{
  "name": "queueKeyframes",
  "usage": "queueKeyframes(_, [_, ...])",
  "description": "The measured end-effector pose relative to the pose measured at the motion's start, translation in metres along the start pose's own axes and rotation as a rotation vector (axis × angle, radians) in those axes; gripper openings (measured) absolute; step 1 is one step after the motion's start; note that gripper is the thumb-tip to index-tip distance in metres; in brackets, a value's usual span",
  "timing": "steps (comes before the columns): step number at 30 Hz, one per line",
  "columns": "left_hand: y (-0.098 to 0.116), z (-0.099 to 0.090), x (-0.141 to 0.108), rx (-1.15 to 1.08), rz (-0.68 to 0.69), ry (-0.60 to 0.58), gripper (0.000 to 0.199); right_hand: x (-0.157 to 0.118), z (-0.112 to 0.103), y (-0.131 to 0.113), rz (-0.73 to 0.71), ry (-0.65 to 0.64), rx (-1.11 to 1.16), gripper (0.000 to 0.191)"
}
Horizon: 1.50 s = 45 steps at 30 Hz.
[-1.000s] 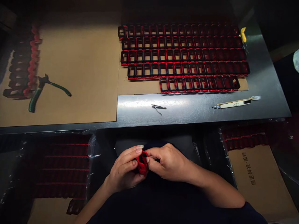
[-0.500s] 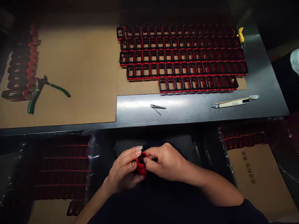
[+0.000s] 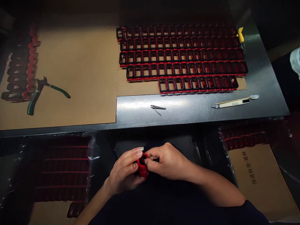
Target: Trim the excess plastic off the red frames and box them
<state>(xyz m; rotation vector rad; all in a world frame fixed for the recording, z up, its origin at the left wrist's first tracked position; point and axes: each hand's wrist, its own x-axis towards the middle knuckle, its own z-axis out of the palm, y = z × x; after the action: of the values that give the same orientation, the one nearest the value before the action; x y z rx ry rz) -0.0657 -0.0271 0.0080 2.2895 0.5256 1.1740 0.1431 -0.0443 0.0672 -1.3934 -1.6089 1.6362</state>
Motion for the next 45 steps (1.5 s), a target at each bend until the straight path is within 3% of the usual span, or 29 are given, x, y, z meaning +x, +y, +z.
queueKeyframes(5, [0.000,-0.001,0.000,-0.012,0.009,-0.012,0.036,0.002,0.001,0.000,0.015,0.013,-0.006,0.019])
queueKeyframes(16, [0.001,0.000,0.000,-0.046,-0.020,-0.012,0.049,-0.004,-0.008,0.005,0.018,-0.142,0.046,0.019])
queueKeyframes(22, [0.001,-0.001,0.002,-0.035,0.008,-0.008,0.044,-0.001,-0.005,0.004,0.020,-0.057,-0.005,0.026])
queueKeyframes(34, [0.001,-0.001,0.002,-0.031,-0.013,-0.016,0.043,-0.003,-0.015,0.000,-0.045,-0.190,0.024,0.020])
queueKeyframes(40, [0.000,0.000,0.001,-0.043,-0.036,-0.003,0.046,-0.004,-0.012,0.001,-0.018,-0.111,-0.013,0.022])
queueKeyframes(45, [0.001,0.003,0.003,-0.109,-0.101,0.050,0.056,-0.005,-0.018,0.000,-0.065,-0.212,0.099,0.033])
